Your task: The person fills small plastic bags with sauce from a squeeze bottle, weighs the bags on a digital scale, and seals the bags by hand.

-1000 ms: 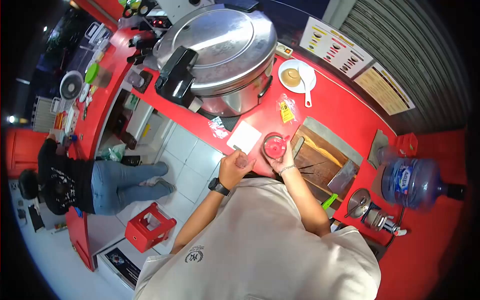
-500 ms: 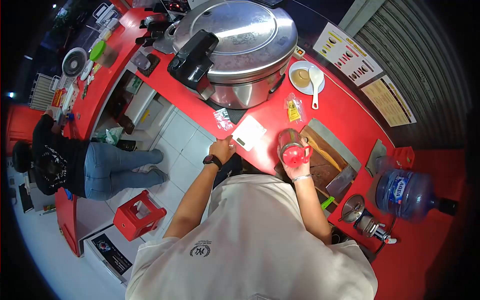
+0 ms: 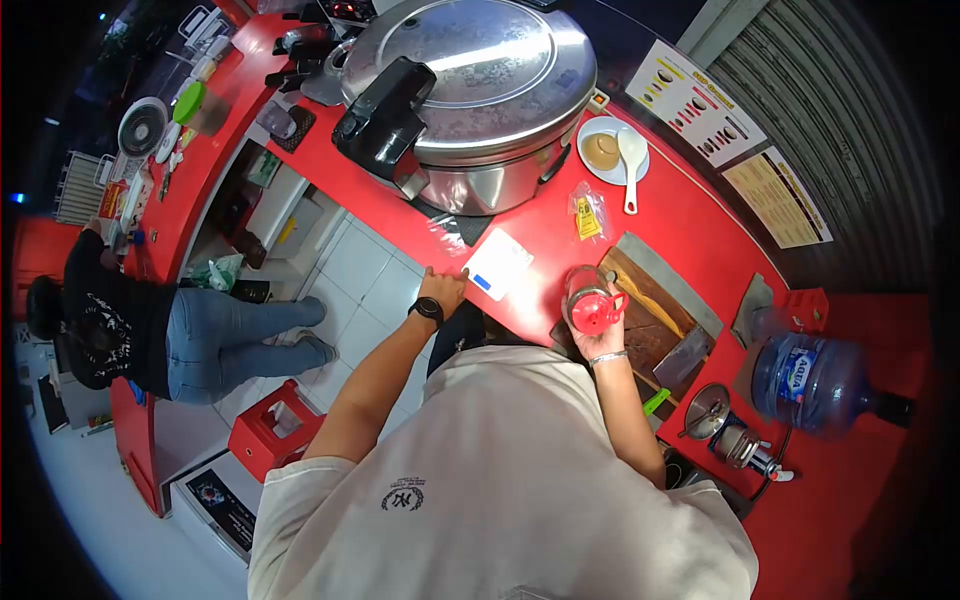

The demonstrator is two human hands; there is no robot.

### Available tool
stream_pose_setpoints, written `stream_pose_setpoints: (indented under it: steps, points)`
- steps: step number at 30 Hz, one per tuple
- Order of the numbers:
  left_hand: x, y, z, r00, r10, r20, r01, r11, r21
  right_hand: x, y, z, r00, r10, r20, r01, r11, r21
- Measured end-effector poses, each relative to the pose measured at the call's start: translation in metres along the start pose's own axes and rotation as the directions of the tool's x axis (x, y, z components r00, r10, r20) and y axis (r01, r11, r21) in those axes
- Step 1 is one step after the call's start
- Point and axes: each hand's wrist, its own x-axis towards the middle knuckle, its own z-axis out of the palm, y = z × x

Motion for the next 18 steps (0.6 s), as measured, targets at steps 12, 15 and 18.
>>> stream_pose_setpoints:
  steps: [12, 15, 18]
  points:
    - [-0.072, 0.078, -0.110, 0.934, -0.356, 0.020, -0.039, -0.157, -0.987, -0.040, -0.001, 0.052, 0.982, -0.175, 0.069, 0.184, 0.972, -0.144]
    - [-0.067, 0.093, -0.135, 0.958, -0.268, -0.101, -0.137, -0.121, -0.983, -0.046, -0.003, 0.071, 0.964, -0.219, 0.151, 0.249, 0.943, -0.222]
    - [-0.055, 0.101, -0.179, 0.970, -0.188, -0.154, -0.160, -0.021, -0.987, -0.043, -0.011, 0.084, 0.915, -0.353, 0.196, 0.393, 0.890, -0.230]
